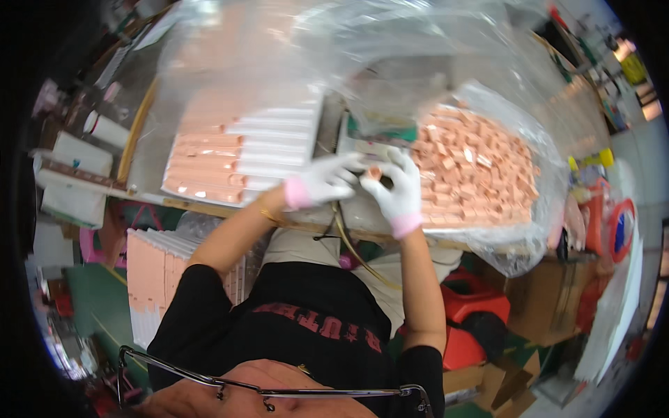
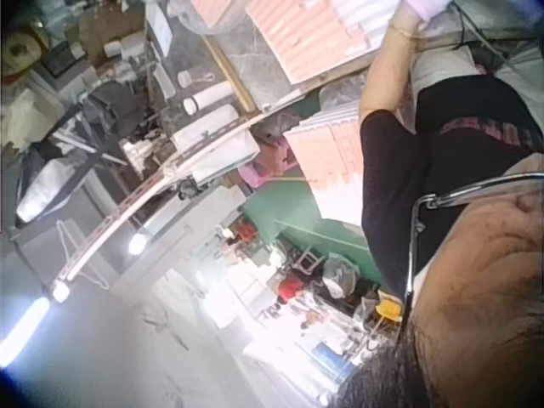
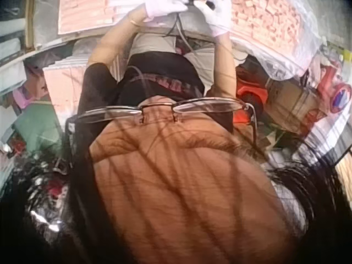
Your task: Manually sort and arrange small pink lipstick or cosmetic component pieces from a bulk tray into structured shipping trays.
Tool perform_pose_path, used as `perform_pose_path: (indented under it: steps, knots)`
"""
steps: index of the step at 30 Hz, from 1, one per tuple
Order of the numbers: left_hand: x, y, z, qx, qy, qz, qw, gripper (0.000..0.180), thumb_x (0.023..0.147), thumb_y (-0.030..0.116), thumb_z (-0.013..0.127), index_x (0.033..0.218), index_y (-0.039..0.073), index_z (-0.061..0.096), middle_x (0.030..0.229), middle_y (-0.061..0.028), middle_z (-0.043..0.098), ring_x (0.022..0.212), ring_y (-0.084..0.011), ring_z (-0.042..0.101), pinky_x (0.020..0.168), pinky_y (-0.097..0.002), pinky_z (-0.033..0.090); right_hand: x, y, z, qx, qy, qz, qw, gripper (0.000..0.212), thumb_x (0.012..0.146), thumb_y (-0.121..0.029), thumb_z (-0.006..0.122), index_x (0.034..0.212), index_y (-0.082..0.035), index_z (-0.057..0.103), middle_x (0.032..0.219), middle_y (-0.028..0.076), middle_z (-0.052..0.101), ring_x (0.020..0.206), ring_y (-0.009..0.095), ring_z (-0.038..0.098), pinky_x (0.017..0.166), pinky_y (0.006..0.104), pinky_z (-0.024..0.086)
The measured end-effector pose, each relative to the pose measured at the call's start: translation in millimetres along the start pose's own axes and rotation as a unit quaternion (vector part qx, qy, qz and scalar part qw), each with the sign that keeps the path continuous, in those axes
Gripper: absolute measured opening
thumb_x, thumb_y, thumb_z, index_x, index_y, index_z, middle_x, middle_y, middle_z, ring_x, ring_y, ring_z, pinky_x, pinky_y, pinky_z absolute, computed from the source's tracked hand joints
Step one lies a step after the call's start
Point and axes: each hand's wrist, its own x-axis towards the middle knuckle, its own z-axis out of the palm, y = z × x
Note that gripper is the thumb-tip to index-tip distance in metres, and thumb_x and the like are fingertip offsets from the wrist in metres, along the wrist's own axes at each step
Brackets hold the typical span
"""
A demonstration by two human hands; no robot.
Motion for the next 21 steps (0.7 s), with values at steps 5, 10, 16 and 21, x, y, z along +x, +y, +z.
perform_pose_path:
  steps: [5,10,16,21]
  knots:
    - [-30.4,-15.4,-150.4,0.542,0.334,-0.004,0.771,0.025,0.081,0.011,0.058,0.104,0.004,0.063,0.101,-0.0178,0.064,0.101,-0.0336,0.058,0.089,-0.0394,0.047,54.4,8.9,12.4,-0.097,0.072,-0.072,0.99,0.028,0.058,-0.017,0.082,0.081,-0.006,0.069,0.085,0.011,0.062,0.082,0.03,0.058,0.074,0.0385,0.047]
    - [-58.0,-30.9,-233.7,0.641,0.269,-0.21,0.688,0.025,0.074,0.021,0.064,0.097,0.012,0.067,0.102,-0.0118,0.063,0.1,-0.0325,0.056,0.087,-0.0409,0.047,61.4,11.7,32.2,-0.164,0.075,0.01,0.984,0.037,0.06,-0.026,0.082,0.09,-0.01,0.067,0.089,0.009,0.062,0.086,0.032,0.058,0.077,0.0395,0.048]
    - [-77.3,-40.9,-251.3,0.601,0.225,-0.063,0.764,0.021,0.071,0.009,0.066,0.092,0.007,0.064,0.096,-0.0121,0.06,0.095,-0.0326,0.053,0.087,-0.0396,0.044,34.3,10.9,-46.2,-0.286,0.118,-0.022,0.951,0.034,0.072,-0.012,0.068,0.105,-0.011,0.064,0.109,0.013,0.058,0.101,0.034,0.053,0.085,0.0423,0.044]
    - [-68.4,-16.8,-247.0,0.642,0.16,-0.062,0.747,0.026,0.067,0.007,0.067,0.092,0.005,0.063,0.098,-0.014,0.06,0.095,-0.035,0.053,0.087,-0.0406,0.044,25.4,51.6,-101.9,-0.354,-0.012,-0.061,0.933,0.046,0.068,-0.004,0.065,0.113,-0.01,0.059,0.121,0.013,0.056,0.112,0.035,0.05,0.096,0.0425,0.041]
